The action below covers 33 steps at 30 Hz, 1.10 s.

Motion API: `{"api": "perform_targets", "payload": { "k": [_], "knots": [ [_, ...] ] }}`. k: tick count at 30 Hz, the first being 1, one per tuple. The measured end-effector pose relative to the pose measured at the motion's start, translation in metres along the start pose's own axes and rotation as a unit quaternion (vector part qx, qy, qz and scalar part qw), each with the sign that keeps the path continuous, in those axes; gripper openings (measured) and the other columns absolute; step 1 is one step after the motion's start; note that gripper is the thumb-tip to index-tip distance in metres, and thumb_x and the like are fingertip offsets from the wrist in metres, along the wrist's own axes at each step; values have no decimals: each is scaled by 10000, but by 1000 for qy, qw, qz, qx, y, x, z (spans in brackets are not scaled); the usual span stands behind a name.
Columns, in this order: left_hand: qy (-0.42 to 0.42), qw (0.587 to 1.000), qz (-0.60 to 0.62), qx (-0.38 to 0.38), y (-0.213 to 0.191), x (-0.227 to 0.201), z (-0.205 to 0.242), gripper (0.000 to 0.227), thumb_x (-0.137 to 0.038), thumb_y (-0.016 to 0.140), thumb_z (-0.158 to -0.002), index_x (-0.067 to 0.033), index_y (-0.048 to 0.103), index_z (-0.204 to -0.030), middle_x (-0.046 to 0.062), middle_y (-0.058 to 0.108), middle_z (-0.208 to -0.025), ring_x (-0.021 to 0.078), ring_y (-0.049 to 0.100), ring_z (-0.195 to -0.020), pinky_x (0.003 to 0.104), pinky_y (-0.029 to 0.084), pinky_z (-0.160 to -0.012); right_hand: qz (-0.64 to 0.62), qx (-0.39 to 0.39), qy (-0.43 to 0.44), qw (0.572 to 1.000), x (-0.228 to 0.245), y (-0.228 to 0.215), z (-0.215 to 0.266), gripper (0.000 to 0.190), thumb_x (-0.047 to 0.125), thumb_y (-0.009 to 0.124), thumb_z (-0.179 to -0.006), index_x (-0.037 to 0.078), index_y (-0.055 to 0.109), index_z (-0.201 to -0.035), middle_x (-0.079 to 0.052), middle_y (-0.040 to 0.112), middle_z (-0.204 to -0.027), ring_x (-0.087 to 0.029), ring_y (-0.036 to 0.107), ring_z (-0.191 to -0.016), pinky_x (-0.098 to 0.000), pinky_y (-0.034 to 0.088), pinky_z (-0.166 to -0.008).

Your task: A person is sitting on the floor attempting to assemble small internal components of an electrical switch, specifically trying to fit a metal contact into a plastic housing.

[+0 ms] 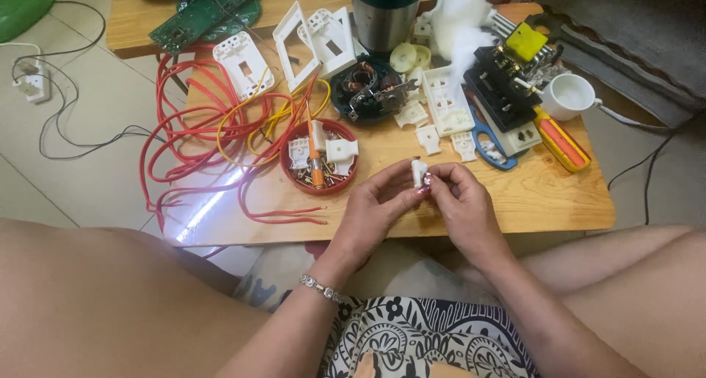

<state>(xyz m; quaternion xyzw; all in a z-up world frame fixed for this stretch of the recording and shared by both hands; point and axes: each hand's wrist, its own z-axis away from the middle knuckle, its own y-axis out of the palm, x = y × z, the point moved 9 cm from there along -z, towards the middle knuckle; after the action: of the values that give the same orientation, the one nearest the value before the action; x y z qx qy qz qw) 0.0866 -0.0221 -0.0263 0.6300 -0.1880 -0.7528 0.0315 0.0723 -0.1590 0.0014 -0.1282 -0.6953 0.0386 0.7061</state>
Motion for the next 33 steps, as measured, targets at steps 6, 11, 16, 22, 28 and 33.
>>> {"api": "perform_targets", "payload": {
  "k": [6, 11, 16, 22, 28, 33],
  "knots": [
    [-14, 1000, -18, -8, 2, -4, 2, 669, -203, 773, -767, -52, 508, -1363, 231, 660, -1114, 268, 654, -994, 374, 581, -839, -15, -19, -10, 1000, 13, -1, 4, 152, 51, 583, -927, 23, 657, -1056, -86, 669, -777, -116, 627, -726, -280, 537, -731],
    [-26, 999, 10, -20, 1, -2, 0, 526, -209, 712, -834, -63, 568, -1318, 239, 663, -1065, 270, 665, -957, 370, 584, -839, 25, -12, 0, 1000, 13, 0, 6, 196, 52, 620, -889, 54, 716, -1059, -97, 691, -872, -138, 632, -810, -318, 537, -787],
    [-27, 999, 26, -22, -1, 0, -2, 501, -240, 682, -863, -53, 573, -1315, 233, 654, -1047, 248, 647, -940, 369, 575, -857, 65, -13, -7, 998, 13, 1, 6, 206, 90, 645, -879, 71, 737, -1062, -109, 666, -894, -152, 634, -849, -312, 528, -802],
    [-44, 998, 25, -27, -1, 3, -1, 507, -261, 696, -851, -62, 588, -1304, 221, 660, -1033, 218, 642, -930, 340, 566, -867, 74, -25, -11, 997, 7, -2, 5, 175, 116, 656, -878, 60, 736, -1022, -125, 663, -892, -189, 644, -903, -336, 517, -848],
    [-43, 999, -1, -23, -2, 0, 1, 521, -258, 717, -834, -80, 591, -1307, 219, 668, -1030, 218, 652, -924, 337, 569, -850, 72, -28, -18, 997, 11, -1, 5, 170, 137, 645, -896, 46, 724, -1016, -126, 647, -894, -182, 626, -921, -347, 508, -859],
    [-49, 999, -6, -9, -1, -5, 3, 541, -232, 752, -797, -111, 601, -1302, 203, 670, -1059, 214, 653, -943, 331, 574, -843, 45, -37, 9, 998, 8, -1, 6, 163, 122, 629, -907, 38, 708, -1022, -115, 639, -913, -160, 613, -929, -337, 504, -862]
  ]
}}
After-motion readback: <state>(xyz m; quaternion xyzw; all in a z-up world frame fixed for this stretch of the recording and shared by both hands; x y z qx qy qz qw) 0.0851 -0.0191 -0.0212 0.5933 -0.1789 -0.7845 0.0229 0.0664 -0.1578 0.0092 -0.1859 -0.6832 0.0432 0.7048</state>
